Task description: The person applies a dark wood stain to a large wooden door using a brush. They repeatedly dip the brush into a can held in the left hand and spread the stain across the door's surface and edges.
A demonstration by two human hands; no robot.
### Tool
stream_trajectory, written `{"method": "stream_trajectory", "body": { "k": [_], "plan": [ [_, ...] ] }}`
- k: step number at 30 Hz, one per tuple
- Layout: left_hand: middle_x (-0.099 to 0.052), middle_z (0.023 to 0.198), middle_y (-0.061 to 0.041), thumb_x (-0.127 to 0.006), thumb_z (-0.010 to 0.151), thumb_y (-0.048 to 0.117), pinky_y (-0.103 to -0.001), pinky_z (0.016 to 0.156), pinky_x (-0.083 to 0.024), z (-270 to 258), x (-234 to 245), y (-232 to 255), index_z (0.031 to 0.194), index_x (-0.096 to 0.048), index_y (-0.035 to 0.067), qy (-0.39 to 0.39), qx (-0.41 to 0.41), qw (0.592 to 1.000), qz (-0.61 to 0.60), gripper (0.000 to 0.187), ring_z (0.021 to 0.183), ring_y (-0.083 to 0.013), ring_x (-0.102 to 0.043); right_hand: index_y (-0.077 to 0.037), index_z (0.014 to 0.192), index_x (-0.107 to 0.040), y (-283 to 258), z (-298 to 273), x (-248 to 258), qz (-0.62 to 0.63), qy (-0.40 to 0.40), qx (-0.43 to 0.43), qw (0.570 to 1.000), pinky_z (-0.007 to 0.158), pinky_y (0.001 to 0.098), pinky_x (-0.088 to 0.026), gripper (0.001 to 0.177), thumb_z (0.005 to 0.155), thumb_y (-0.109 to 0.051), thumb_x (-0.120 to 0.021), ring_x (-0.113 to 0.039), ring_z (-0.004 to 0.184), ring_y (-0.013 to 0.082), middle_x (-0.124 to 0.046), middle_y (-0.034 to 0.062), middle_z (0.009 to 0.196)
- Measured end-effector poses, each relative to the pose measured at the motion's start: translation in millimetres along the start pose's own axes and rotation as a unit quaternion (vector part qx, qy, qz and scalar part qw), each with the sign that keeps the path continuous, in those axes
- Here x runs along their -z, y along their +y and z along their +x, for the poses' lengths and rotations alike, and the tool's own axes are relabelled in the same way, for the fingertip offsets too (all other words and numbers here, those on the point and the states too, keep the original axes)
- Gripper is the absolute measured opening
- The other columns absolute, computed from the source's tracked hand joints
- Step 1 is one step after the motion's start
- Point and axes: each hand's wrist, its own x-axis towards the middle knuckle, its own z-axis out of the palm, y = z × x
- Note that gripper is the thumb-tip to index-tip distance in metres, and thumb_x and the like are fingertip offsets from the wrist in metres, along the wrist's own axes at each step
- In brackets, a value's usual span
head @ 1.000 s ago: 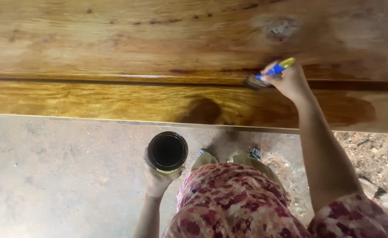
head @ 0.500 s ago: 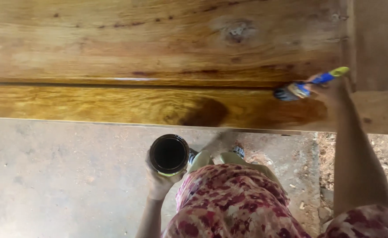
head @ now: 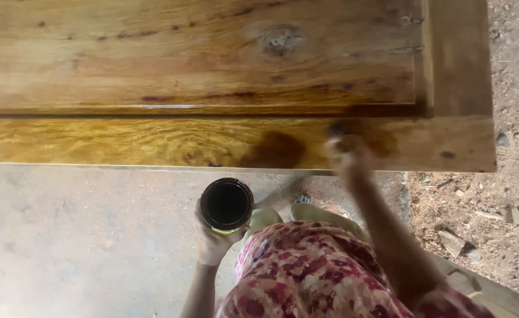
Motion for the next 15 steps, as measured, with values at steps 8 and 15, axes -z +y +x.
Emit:
{"method": "stream_trajectory", "body": {
  "k": [8,15],
  "plan": [
    [-0.051,0.141,-0.021,-0.097,0.063,0.036,-0.042,0.109,-0.048,-6.1,-14.9,3.9,0.151,-0.026,-0.007,0.027,-0.031,0.999,0.009,0.121,0.129,-0.0310,-0.056,-0.011,0.097,-0.070,10.9,-32.3,-54.2,-0.311,-0.076,0.142,0.937,0.060,0.0274,-0.061,0.015,0.097,-0.026,-0.073,-0.072,0.072,0.0140,-0.075,0.0046,0.092],
    [-0.054,0.139,-0.020,-0.097,0.062,0.030,-0.038,0.104,-0.054,-6.4,-8.3,19.4,0.151,-0.028,-0.005,0.006,0.005,0.998,0.060,0.118,0.126,-0.0281,-0.060,-0.005,0.129,-0.062,-47.5,25.9,184.4,-0.402,0.134,0.251,0.871,0.080,0.0303,-0.059,0.036,0.107,-0.031,-0.075,-0.066,0.091,0.0142,-0.068,0.0074,0.107]
  ]
}}
